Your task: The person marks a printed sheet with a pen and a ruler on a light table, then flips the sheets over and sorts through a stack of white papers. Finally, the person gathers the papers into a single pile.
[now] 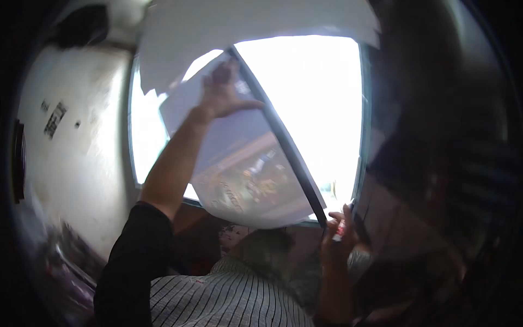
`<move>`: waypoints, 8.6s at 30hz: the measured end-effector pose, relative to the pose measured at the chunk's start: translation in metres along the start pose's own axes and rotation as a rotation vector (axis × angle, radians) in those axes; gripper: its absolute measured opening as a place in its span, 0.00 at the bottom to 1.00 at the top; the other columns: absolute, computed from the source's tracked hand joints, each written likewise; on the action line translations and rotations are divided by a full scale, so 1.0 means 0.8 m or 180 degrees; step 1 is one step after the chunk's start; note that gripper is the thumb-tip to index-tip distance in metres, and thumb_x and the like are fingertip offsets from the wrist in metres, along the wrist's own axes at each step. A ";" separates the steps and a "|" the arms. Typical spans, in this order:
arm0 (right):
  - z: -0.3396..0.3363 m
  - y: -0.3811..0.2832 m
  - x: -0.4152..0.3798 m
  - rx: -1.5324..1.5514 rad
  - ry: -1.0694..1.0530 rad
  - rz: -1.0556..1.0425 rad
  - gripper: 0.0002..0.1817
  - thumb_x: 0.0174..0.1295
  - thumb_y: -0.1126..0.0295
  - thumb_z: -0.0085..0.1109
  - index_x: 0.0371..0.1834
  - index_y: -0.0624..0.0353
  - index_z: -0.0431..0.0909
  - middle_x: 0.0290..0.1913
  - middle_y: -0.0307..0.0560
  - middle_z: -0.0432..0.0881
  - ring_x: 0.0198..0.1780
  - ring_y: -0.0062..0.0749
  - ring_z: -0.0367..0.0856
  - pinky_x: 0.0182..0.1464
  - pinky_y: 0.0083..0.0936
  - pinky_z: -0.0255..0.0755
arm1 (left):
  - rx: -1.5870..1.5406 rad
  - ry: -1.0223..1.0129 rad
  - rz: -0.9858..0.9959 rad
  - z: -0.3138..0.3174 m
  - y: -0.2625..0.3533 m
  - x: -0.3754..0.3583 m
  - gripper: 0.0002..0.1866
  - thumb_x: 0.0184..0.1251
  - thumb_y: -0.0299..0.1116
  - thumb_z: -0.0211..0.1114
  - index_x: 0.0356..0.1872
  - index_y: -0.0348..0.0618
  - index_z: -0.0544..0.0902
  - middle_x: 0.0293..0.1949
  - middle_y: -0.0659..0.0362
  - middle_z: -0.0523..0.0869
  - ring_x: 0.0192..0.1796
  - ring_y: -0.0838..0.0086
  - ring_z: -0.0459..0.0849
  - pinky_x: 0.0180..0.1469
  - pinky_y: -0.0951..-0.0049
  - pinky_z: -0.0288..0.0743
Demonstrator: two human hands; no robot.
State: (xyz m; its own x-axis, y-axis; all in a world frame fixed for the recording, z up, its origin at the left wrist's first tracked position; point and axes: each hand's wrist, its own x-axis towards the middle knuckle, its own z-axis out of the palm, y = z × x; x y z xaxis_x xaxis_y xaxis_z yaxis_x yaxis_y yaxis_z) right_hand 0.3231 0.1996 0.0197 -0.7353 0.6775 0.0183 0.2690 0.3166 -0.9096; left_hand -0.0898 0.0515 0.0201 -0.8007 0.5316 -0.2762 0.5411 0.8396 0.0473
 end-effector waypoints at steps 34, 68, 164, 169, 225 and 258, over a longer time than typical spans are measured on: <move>0.319 -0.092 0.400 0.0092 -0.1426 -0.1413 0.10 0.64 0.64 0.67 0.42 0.57 0.83 0.39 0.44 0.89 0.39 0.34 0.89 0.42 0.28 0.79 | 0.0001 -0.0473 -0.0110 -0.035 0.010 -0.004 0.78 0.36 0.86 0.64 0.80 0.37 0.44 0.82 0.50 0.43 0.83 0.53 0.41 0.77 0.33 0.45; -0.046 -0.023 -0.018 -0.1052 -0.0657 0.1052 0.30 0.62 0.55 0.72 0.58 0.66 0.73 0.54 0.61 0.83 0.52 0.48 0.84 0.56 0.42 0.74 | -0.0633 0.1118 -0.0320 0.037 0.010 -0.045 0.64 0.58 0.79 0.57 0.81 0.40 0.44 0.83 0.48 0.44 0.84 0.54 0.40 0.79 0.40 0.33; -0.005 0.003 -0.038 -0.1682 -0.1179 -0.0657 0.22 0.60 0.76 0.70 0.58 0.60 0.80 0.40 0.58 0.83 0.40 0.54 0.84 0.41 0.41 0.79 | -0.0287 0.1270 -0.0056 0.067 -0.057 -0.128 0.38 0.73 0.62 0.55 0.74 0.45 0.68 0.76 0.49 0.64 0.77 0.52 0.60 0.74 0.43 0.52; -0.003 -0.018 -0.037 -0.2040 -0.1094 -0.0803 0.21 0.61 0.76 0.69 0.58 0.60 0.78 0.42 0.57 0.82 0.40 0.52 0.84 0.42 0.39 0.79 | -0.0757 0.1085 -0.0114 0.058 -0.049 -0.125 0.53 0.57 0.68 0.69 0.76 0.44 0.62 0.73 0.47 0.67 0.74 0.50 0.65 0.71 0.42 0.57; -0.030 -0.021 -0.022 -0.1566 -0.1422 -0.0916 0.17 0.53 0.78 0.69 0.47 0.52 0.78 0.59 0.45 0.85 0.32 0.36 0.83 0.36 0.33 0.78 | -0.0647 -0.0608 -0.0547 -0.022 -0.001 -0.115 0.73 0.39 0.70 0.79 0.80 0.38 0.47 0.80 0.42 0.48 0.82 0.44 0.42 0.78 0.35 0.38; 0.352 -0.141 0.282 0.0493 -0.2114 -0.1142 0.10 0.63 0.69 0.63 0.42 0.64 0.82 0.38 0.57 0.89 0.40 0.46 0.90 0.44 0.33 0.81 | -0.0937 -0.0285 -0.0659 -0.008 -0.022 -0.130 0.74 0.41 0.66 0.81 0.80 0.40 0.40 0.81 0.44 0.46 0.82 0.46 0.43 0.82 0.48 0.41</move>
State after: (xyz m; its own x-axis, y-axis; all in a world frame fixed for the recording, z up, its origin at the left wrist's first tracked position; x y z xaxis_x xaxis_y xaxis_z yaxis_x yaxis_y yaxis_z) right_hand -0.0481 0.1295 0.0092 -0.9934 -0.0054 0.1145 -0.1105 0.3119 -0.9437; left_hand -0.0173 -0.0177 0.0542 -0.8527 0.3463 -0.3911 0.2626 0.9314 0.2522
